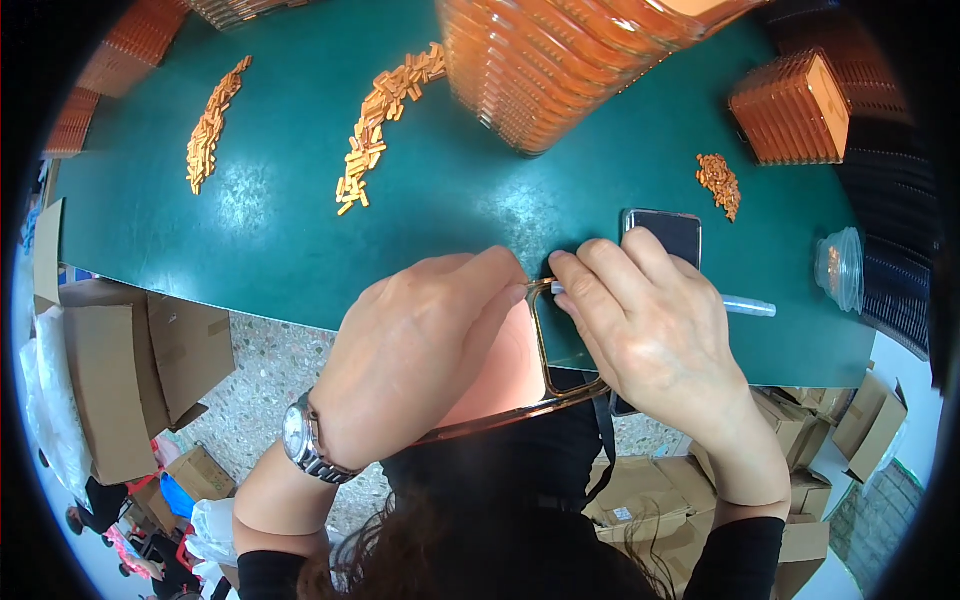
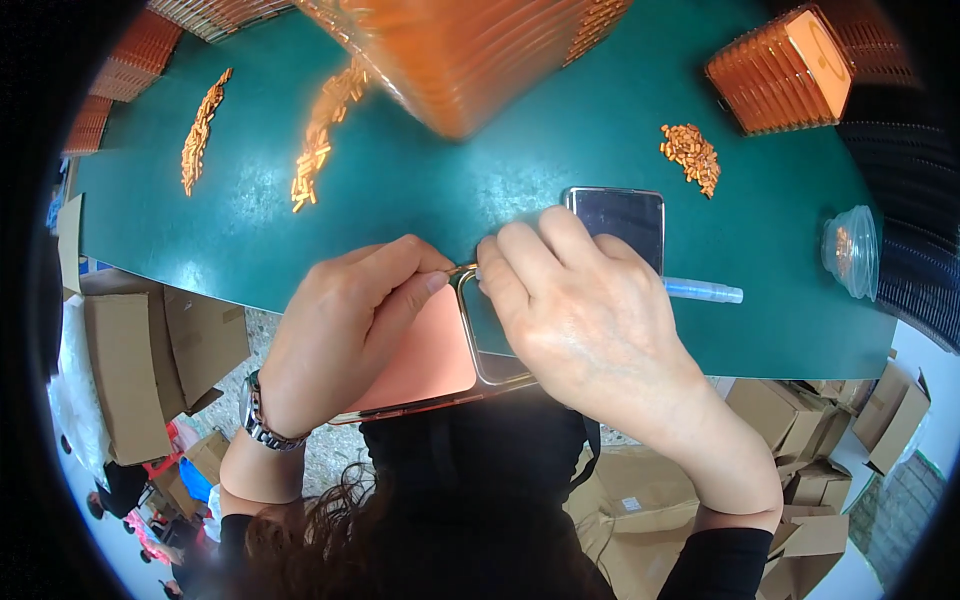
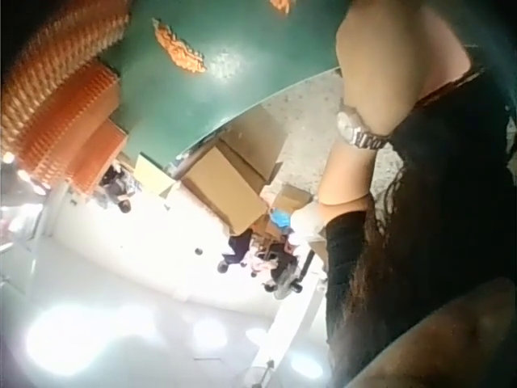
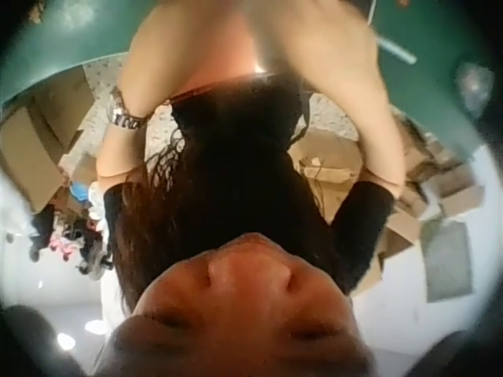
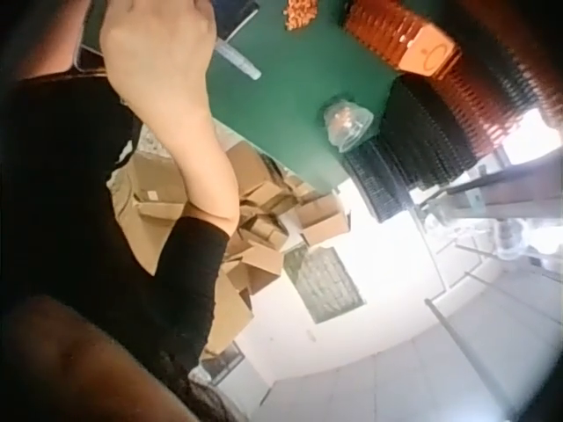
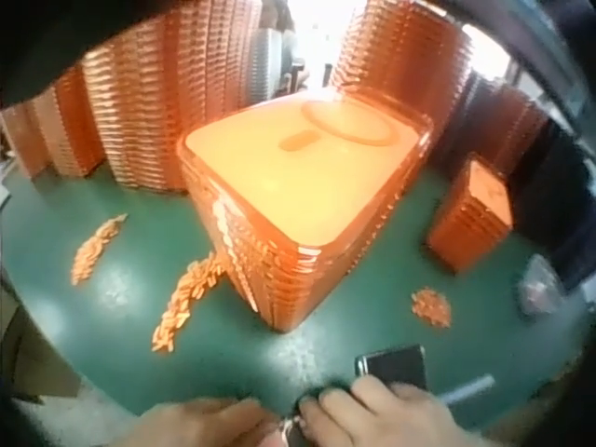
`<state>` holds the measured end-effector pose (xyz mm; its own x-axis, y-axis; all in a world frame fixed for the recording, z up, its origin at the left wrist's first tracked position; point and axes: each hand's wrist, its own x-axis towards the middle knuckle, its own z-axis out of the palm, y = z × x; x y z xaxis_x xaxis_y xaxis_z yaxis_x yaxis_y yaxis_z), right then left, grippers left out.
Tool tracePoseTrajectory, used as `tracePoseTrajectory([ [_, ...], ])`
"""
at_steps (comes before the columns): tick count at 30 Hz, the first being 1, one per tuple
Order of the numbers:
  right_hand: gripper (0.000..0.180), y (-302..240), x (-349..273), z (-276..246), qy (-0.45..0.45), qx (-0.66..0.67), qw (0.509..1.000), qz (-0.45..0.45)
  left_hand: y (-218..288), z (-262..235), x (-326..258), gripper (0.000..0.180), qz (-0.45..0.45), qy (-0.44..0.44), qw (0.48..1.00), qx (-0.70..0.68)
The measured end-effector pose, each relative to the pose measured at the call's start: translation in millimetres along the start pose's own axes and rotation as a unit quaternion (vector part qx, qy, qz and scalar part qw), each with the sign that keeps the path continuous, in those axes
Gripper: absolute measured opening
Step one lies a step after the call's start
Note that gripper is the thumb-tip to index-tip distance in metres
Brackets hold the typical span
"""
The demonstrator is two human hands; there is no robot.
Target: Attaching metal rings and components to various phone cases.
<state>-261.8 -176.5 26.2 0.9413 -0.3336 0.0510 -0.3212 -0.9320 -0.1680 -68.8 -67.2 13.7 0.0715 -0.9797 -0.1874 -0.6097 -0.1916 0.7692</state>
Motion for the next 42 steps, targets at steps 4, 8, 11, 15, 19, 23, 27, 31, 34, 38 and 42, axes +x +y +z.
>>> tracePoseTrajectory([
  [4,0.019,3.0,3.2,4.6,0.026,-0.039,0.998,-0.042,-0.5,-1.9,-0.8,0.010,-0.008,-0.010,1.000,0.000],
  [8,0.019,0.8,6.7,3.2,0.026,-0.039,0.999,-0.026,0.5,-2.6,0.3,0.010,-0.015,-0.010,1.000,0.008],
  [11,0.018,-2.0,6.6,7.0,0.029,-0.026,0.999,-0.004,-0.3,-1.1,0.2,0.010,-0.008,-0.002,1.000,0.006],
  [15,0.019,-5.7,10.8,1.3,0.011,-0.007,1.000,0.014,-3.9,-3.2,-4.0,0.008,-0.005,0.007,1.000,0.014],
  [19,0.022,-6.8,22.7,-19.9,0.006,0.158,0.987,0.033,-9.0,-5.5,-21.7,0.012,0.021,0.013,0.999,-0.043],
  [23,0.036,-13.9,48.1,-14.6,0.017,0.306,0.948,0.092,-17.5,-23.4,-49.8,0.014,-0.026,-0.007,0.995,-0.101],
  [27,0.055,-27.4,85.2,13.7,0.007,0.125,0.991,-0.045,-30.7,-30.1,-70.8,0.010,0.014,-0.039,0.992,-0.118],
  [31,0.057,-32.4,94.7,18.6,-0.007,0.033,0.997,-0.074,-42.5,-33.5,-76.2,0.011,0.078,-0.014,0.986,-0.149],
  [34,0.053,-28.1,88.5,11.8,-0.024,0.018,0.997,-0.068,-46.9,-37.2,-76.2,0.012,0.090,-0.006,0.987,-0.132],
  [38,0.044,-18.1,87.0,14.8,0.011,0.084,0.994,-0.065,-47.3,-39.8,-70.9,0.012,0.106,-0.003,0.992,-0.073],
  [42,0.038,-11.2,95.2,19.6,0.022,0.060,0.993,-0.103,-47.5,-38.6,-67.0,0.014,0.101,-0.006,0.995,-0.027],
])
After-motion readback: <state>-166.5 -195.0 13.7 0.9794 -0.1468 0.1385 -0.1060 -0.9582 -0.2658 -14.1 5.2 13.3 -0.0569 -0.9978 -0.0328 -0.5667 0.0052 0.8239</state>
